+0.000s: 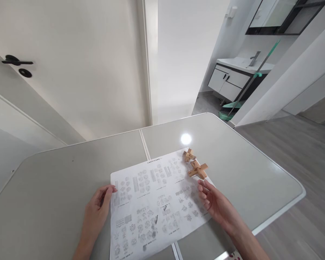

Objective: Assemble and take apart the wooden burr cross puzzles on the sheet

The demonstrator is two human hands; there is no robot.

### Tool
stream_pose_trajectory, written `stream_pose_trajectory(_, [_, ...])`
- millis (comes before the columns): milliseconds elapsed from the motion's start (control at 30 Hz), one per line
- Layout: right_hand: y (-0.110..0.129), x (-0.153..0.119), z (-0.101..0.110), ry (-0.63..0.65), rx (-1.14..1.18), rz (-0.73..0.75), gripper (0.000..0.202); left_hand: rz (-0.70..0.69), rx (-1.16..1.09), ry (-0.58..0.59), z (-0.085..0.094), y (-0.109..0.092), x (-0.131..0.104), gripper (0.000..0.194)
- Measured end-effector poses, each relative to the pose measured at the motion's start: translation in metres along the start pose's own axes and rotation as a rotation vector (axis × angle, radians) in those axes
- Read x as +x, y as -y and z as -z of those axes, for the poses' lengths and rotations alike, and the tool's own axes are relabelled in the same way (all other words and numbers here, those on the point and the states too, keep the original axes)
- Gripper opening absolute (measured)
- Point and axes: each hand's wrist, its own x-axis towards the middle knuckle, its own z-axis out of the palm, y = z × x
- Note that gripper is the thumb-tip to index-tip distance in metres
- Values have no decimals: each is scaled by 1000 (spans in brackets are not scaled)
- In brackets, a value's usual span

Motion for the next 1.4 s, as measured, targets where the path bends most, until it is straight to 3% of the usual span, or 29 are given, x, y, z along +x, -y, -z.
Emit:
stream_pose_trajectory(167, [-25, -30, 6, 47, -539, 256, 38, -24, 82, 67, 6, 4, -37, 40])
stream_pose_trajectory(333, [-50, -43, 14, 130, -920, 440, 40, -133, 130, 52, 3, 15, -82, 35])
stream_pose_trajectory(433, [-54, -44, 14, 139, -1031, 549, 36, -208, 201, 40, -1, 24, -100, 35])
stream_pose_trajectory(567, [-53, -44, 15, 156, -1032, 588, 33, -226, 317, -26, -9, 30, -108, 49])
stream_pose_trajectory(767, [-52, -43, 21, 198, -982, 590, 34, -101, 390, -105, -16, 17, -95, 65])
stream_pose_trajectory(1100, [-60, -45, 21, 158, -1005, 522, 38, -75, 394, -99, -16, 3, -24, 62])
stream_pose_trajectory(1400, [-65, -45, 20, 119, -1145, 482, 46, -148, 441, -96, -21, 3, -20, 51])
